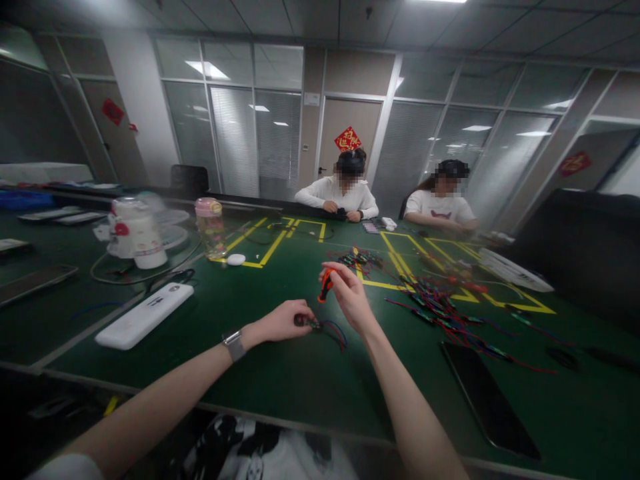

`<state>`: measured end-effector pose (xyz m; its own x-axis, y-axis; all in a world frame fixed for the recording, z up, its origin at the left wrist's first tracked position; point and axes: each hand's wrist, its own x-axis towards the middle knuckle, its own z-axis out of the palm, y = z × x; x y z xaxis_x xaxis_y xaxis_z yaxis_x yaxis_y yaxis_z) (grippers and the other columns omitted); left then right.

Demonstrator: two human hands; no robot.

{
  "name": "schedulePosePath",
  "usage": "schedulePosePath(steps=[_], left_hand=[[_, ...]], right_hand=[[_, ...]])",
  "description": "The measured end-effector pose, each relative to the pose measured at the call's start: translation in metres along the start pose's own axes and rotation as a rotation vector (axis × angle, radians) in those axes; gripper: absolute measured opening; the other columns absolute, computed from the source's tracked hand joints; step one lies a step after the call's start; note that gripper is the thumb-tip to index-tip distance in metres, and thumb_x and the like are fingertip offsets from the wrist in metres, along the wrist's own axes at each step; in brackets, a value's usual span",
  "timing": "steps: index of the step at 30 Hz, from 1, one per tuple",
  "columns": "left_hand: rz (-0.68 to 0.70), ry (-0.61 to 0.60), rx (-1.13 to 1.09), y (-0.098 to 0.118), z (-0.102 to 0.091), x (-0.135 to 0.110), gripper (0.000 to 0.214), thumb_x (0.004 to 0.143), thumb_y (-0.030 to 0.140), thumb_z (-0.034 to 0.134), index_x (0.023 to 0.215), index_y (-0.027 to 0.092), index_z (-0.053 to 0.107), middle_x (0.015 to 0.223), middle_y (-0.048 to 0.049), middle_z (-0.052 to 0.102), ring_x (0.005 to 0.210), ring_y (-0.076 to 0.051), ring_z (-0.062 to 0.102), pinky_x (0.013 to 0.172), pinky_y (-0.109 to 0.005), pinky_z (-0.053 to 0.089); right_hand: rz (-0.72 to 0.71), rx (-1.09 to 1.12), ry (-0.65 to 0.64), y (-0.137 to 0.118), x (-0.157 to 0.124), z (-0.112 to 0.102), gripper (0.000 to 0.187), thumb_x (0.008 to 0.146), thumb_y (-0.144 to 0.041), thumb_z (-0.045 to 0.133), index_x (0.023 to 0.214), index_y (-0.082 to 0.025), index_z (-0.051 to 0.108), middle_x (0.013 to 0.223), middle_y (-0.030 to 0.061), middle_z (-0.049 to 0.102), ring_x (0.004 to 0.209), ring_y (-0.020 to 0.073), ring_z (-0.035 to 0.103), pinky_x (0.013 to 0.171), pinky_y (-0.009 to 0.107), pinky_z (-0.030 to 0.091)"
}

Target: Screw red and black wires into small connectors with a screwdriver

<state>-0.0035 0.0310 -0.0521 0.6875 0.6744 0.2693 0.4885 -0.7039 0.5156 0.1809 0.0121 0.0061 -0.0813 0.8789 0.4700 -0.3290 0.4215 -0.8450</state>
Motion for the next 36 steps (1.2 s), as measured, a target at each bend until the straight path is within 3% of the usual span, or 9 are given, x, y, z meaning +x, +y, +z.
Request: schedulePosePath(steps=[8, 15, 23, 29, 36], left_hand=[[-0.005, 0.005, 0.008, -0.002, 0.002, 0.001, 0.019, 0.078, 0.028, 0.062, 0.092, 0.019, 0.070, 0.087, -0.0024, 0.059, 0.074, -0.014, 0.056, 0.068, -0.024, 0.043], [-0.011, 0.004, -0.001, -0.003, 0.002, 0.000, 0.016, 0.077, 0.027, 0.062, 0.090, 0.020, 0.070, 0.086, -0.0023, 0.059, 0.075, -0.014, 0.056, 0.068, -0.023, 0.043], [-0.013, -0.002, -0.005, -0.001, 0.002, 0.000, 0.018, 0.077, 0.026, 0.061, 0.091, 0.020, 0.071, 0.086, -0.0027, 0.059, 0.074, -0.014, 0.055, 0.065, -0.023, 0.042], [-0.029, -0.005, -0.010, 0.001, 0.000, 0.000, 0.018, 0.077, 0.026, 0.061, 0.091, 0.020, 0.071, 0.087, -0.0029, 0.059, 0.075, -0.014, 0.055, 0.067, -0.023, 0.042], [-0.047, -0.009, -0.003, 0.003, 0.001, 0.000, 0.021, 0.077, 0.025, 0.061, 0.094, 0.020, 0.071, 0.088, -0.0036, 0.060, 0.075, -0.014, 0.056, 0.068, -0.024, 0.043]], right_hand=[[-0.028, -0.002, -0.002, 0.004, -0.001, 0.000, 0.020, 0.074, -0.041, 0.073, 0.082, -0.023, 0.069, 0.085, 0.0018, 0.065, 0.080, 0.0169, 0.061, 0.076, 0.031, 0.049], [-0.009, 0.008, -0.033, 0.002, -0.001, 0.001, 0.022, 0.080, -0.040, 0.067, 0.096, -0.025, 0.068, 0.086, 0.0021, 0.066, 0.083, 0.0164, 0.061, 0.080, 0.031, 0.049], [-0.088, -0.074, -0.037, 0.007, -0.002, -0.001, 0.014, 0.081, -0.037, 0.067, 0.083, -0.024, 0.068, 0.082, 0.0013, 0.063, 0.078, 0.0156, 0.058, 0.074, 0.028, 0.048], [-0.029, -0.061, -0.059, 0.003, -0.003, 0.004, 0.023, 0.086, -0.039, 0.061, 0.102, -0.024, 0.066, 0.086, 0.0024, 0.065, 0.080, 0.0160, 0.060, 0.073, 0.028, 0.049], [-0.105, -0.114, -0.016, 0.009, -0.003, 0.003, 0.020, 0.085, -0.042, 0.061, 0.088, -0.023, 0.066, 0.084, 0.0024, 0.063, 0.079, 0.0167, 0.059, 0.073, 0.029, 0.048]])
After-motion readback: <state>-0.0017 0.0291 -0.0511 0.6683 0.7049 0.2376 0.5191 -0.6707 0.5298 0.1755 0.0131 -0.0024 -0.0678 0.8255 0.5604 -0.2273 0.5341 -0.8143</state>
